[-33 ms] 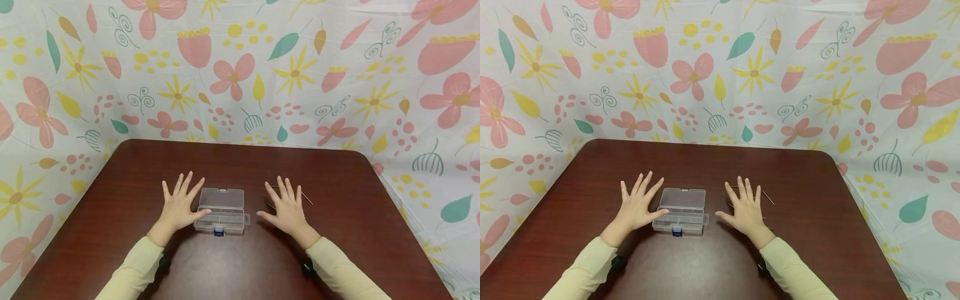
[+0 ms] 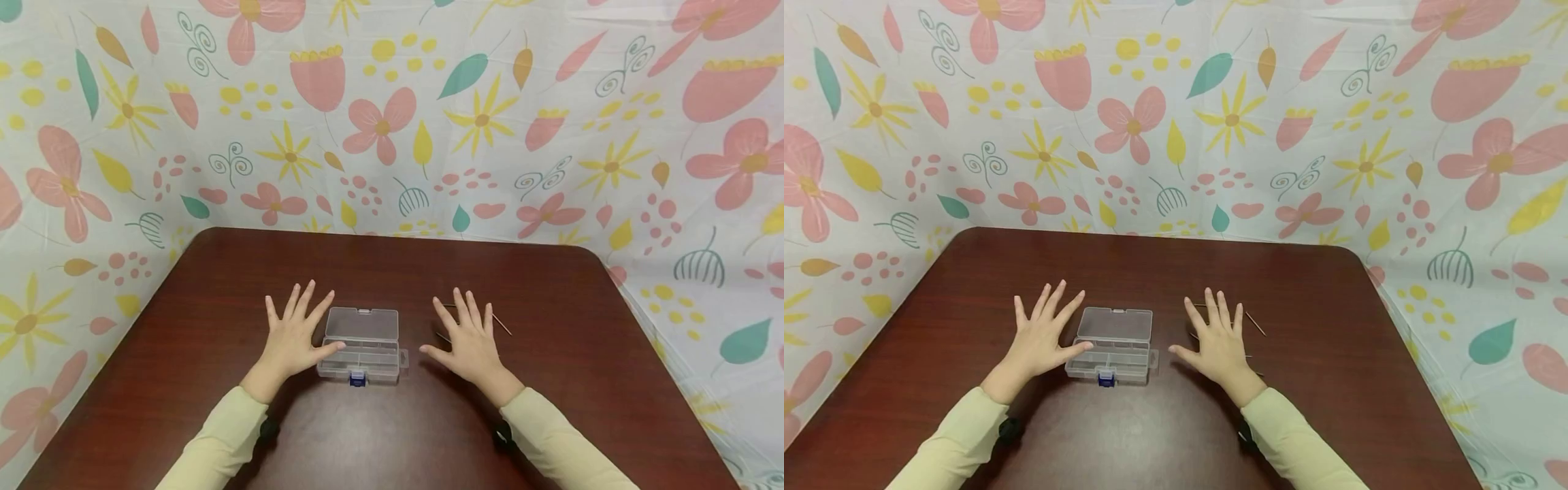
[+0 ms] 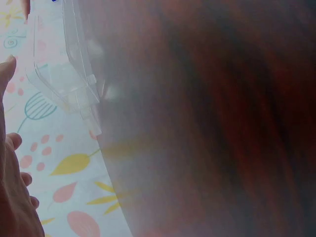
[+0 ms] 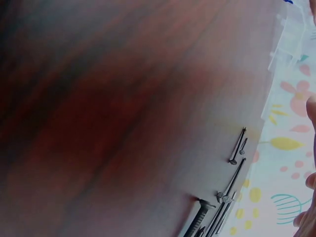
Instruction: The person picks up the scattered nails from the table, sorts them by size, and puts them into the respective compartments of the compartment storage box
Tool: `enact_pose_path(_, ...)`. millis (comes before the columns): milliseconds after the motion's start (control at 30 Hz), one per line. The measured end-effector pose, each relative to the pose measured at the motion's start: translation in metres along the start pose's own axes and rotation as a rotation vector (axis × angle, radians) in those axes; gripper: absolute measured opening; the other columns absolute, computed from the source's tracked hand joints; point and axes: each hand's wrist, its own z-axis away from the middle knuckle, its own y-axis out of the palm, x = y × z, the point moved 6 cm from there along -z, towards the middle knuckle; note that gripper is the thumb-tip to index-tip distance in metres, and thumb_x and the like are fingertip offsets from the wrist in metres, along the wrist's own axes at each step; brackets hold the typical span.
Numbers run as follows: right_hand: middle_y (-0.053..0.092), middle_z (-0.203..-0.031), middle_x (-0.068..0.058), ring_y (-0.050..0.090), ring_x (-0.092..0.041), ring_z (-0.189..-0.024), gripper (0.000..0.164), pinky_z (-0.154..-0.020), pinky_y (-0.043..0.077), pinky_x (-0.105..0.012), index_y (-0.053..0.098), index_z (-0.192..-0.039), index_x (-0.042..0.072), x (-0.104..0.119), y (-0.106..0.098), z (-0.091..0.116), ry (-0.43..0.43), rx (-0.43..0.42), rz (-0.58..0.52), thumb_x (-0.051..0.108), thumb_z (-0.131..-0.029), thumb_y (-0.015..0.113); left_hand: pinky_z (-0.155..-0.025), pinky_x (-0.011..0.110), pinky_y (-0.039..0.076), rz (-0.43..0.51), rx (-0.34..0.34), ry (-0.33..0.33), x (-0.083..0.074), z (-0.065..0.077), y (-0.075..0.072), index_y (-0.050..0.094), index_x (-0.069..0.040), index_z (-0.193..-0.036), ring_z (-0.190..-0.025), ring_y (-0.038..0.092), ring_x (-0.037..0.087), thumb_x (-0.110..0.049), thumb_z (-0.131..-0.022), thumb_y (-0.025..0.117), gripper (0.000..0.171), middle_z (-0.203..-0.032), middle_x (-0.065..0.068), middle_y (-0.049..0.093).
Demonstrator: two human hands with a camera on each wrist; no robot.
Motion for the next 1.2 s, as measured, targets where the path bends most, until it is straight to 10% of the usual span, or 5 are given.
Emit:
enact_pose_path(267,0.022,-0.154,-0.022,0.014,-0.041,-0.142,0.089,-0.111,0.008,-0.067,0.036,-0.147,0.020,-0.003,-0.008,0.003,-0.006,-0.020,0.012,0.062,-0.075,0.067,-0.106,0.075,0.001,0.027,-0.028,0.006,-0.006,0.003,-0.003,0.028,-0.029,-0.150,-0.142,0.019,0.038,-0.065,-0.077,0.062,0.088,-0.158,0.011,0.016)
enact_pose_path(567,0.022,-0.153,-0.024,0.014,-0.043,-0.142,0.087,-0.112,0.011,-0.065,0.036,-0.147,0.014,-0.007,-0.031,0.000,-0.010,-0.054,-0.023,0.054,-0.078,0.070,-0.091,0.064,0.044,0.137,-0.121,0.021,-0.010,0.003,-0.021,0.033,-0.018,-0.148,-0.128,0.040,0.044,-0.049,-0.075,0.074,0.089,-0.150,0.020,0.032)
enact_pose_path(1200,0.048,-0.130,-0.027,0.042,-0.045,-0.123,0.056,-0.093,0.041,-0.063,0.058,-0.122,0.000,-0.015,-0.055,0.018,-0.020,-0.056,-0.066,0.027,-0.077,0.077,-0.083,0.043,0.056,0.799,0.165,-0.419,0.016,0.007,-0.014,0.040,0.007,-0.136,-0.115,0.055,0.041,-0.011,-0.085,0.069,0.061,-0.135,0.030,0.047)
